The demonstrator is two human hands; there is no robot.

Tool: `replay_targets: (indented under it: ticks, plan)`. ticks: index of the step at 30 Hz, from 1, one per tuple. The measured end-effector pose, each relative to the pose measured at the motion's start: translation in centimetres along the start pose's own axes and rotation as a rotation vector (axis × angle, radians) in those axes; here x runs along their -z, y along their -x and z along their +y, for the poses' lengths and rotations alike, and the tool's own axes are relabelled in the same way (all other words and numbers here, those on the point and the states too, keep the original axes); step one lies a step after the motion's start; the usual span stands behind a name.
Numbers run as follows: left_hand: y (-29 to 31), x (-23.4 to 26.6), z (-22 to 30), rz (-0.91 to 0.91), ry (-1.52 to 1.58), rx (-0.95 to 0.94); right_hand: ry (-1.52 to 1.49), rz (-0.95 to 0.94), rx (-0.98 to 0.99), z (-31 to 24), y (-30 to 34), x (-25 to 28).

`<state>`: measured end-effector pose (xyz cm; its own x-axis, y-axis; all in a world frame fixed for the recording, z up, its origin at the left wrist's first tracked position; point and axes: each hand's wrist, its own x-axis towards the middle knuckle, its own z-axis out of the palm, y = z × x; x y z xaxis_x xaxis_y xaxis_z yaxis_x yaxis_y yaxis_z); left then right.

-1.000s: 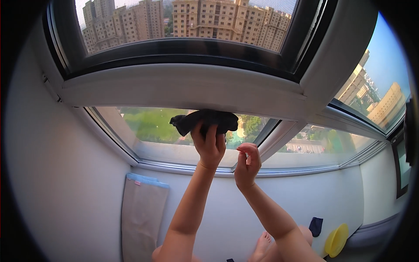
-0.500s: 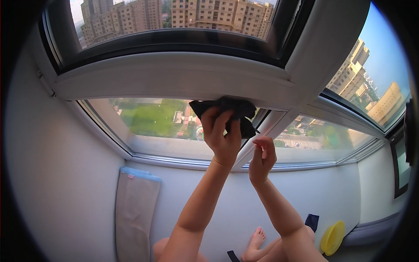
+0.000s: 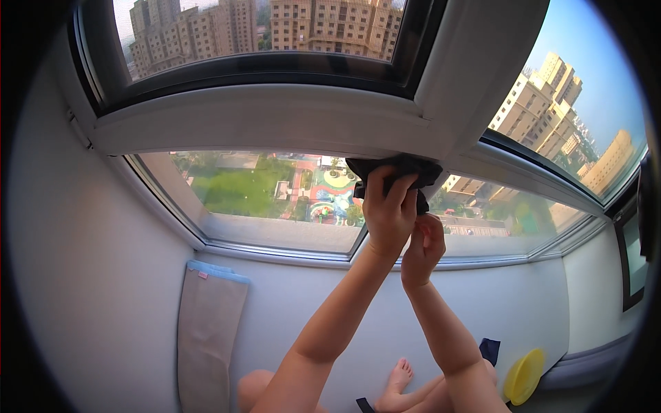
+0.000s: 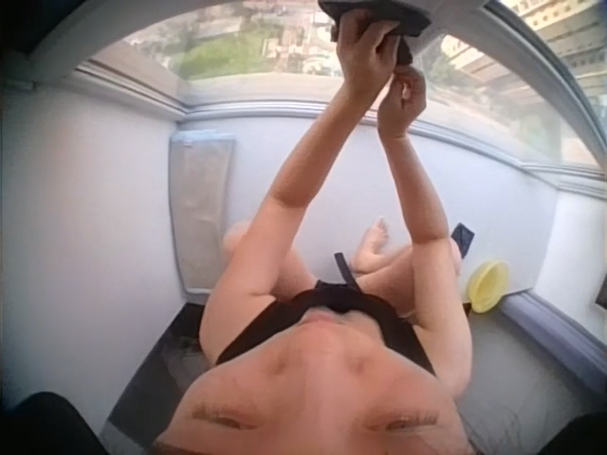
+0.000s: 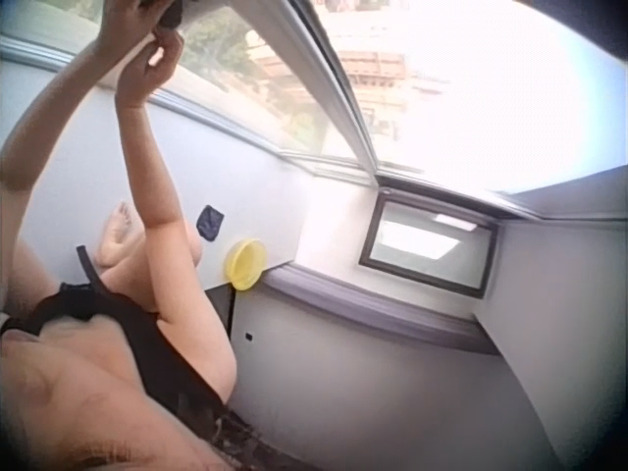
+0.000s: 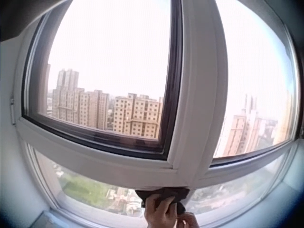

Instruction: The person cleans the glass panes and white frame of a window using a dark cloth, wiping the surfaces repeatedly.

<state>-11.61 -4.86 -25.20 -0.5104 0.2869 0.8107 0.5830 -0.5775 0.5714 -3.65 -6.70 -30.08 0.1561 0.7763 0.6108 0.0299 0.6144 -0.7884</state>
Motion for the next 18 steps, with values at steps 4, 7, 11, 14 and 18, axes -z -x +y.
replay_targets:
  ticks: [4, 7, 11, 14, 18]
  plan:
    - [-3.0, 3.7, -1.5, 0.229, -0.047, 0.073, -0.011, -0.015, 0.076, 0.2, 0.1, 0.0]
    - [-4.7, 6.8, -3.5, 0.311, -0.127, 0.03, -0.011, -0.045, 0.098, 0.0, 0.6, -0.5]
    - [-6.2, 8.7, -5.7, 0.553, -0.193, 0.156, 0.017, -0.046, 0.082, 0.0, 0.3, 0.1]
    - [-4.0, 5.9, -4.9, 0.387, -0.179, 0.021, 0.062, -0.02, 0.144, 0.3, -0.1, 1.4]
    - [1.8, 0.3, -2.7, -0.146, -0.074, -0.21, 0.086, 0.004, 0.133, 0.6, -1.2, 2.8]
